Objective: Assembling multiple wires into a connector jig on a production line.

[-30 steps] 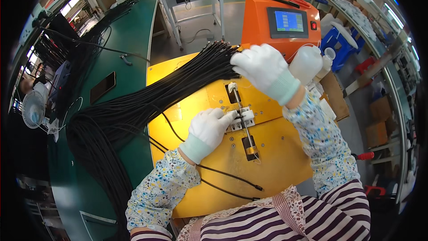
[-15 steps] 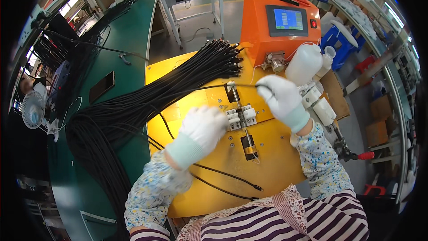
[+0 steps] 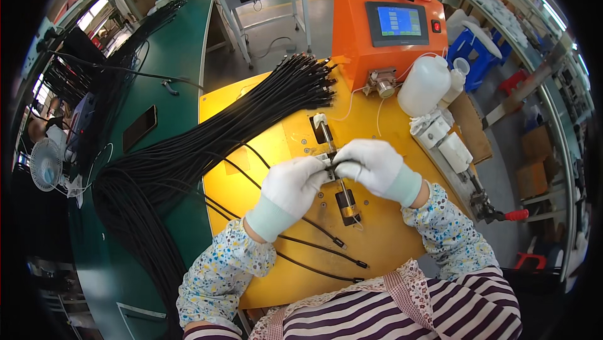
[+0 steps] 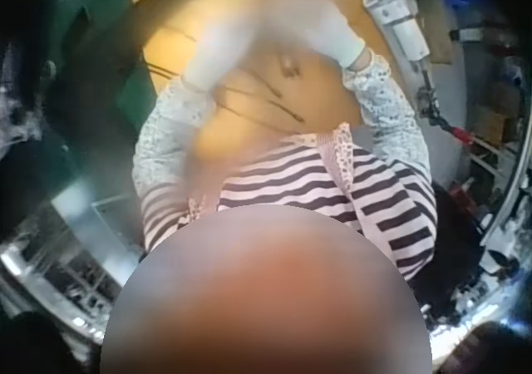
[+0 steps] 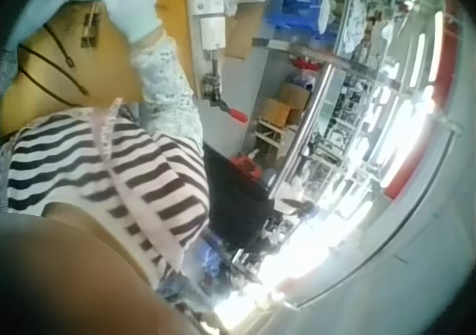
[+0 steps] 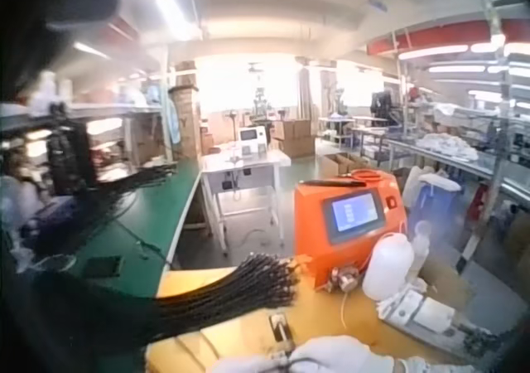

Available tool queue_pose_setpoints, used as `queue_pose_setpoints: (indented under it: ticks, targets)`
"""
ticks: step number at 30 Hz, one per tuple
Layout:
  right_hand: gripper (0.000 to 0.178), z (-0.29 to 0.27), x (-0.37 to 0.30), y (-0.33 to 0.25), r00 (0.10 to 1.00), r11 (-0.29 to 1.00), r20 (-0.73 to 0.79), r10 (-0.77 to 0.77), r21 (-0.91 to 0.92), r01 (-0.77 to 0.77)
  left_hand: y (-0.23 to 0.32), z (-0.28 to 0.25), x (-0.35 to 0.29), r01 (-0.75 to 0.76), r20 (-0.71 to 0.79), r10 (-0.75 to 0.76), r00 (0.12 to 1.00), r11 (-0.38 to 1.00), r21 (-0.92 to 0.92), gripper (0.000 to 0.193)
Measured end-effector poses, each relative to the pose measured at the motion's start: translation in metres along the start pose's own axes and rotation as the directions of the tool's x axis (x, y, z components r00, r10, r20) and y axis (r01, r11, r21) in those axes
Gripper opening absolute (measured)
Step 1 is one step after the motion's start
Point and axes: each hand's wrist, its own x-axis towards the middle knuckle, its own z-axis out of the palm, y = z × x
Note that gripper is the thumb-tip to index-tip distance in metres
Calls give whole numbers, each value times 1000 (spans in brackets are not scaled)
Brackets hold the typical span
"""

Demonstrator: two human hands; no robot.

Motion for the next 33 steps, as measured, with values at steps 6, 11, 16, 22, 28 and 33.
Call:
queue_pose_setpoints:
  ticks: [6, 11, 16, 22, 28, 33]
  targets:
    - [12, 1, 4, 27, 997, 978, -57, -50, -207, 38, -25, 11, -1, -83, -40, 99, 994, 955, 283, 27]
    - [10, 6, 4, 28, 987, 922, -54, -151, -367, 121, -26, 13, -6, -253, 48, 270, 962, 805, 537, 36]
    - [11, -3, 3, 26, 996, 969, -44, -83, -238, 70, -24, 13, -10, -261, 106, 248, 963, 760, 595, 40]
    - [11, -12, 75, 40, 959, 767, -73, -274, -617, 172, -20, 14, -16, -270, 127, 245, 961, 742, 614, 40]
    - [17, 2, 125, 47, 988, 561, 154, -27, -815, 142, -15, 12, -21, -280, 95, 278, 956, 767, 577, 40]
    - [13, 1, 135, 40, 976, 528, 200, -84, -822, 214, -17, 3, -21, -292, 106, 288, 952, 747, 597, 40]
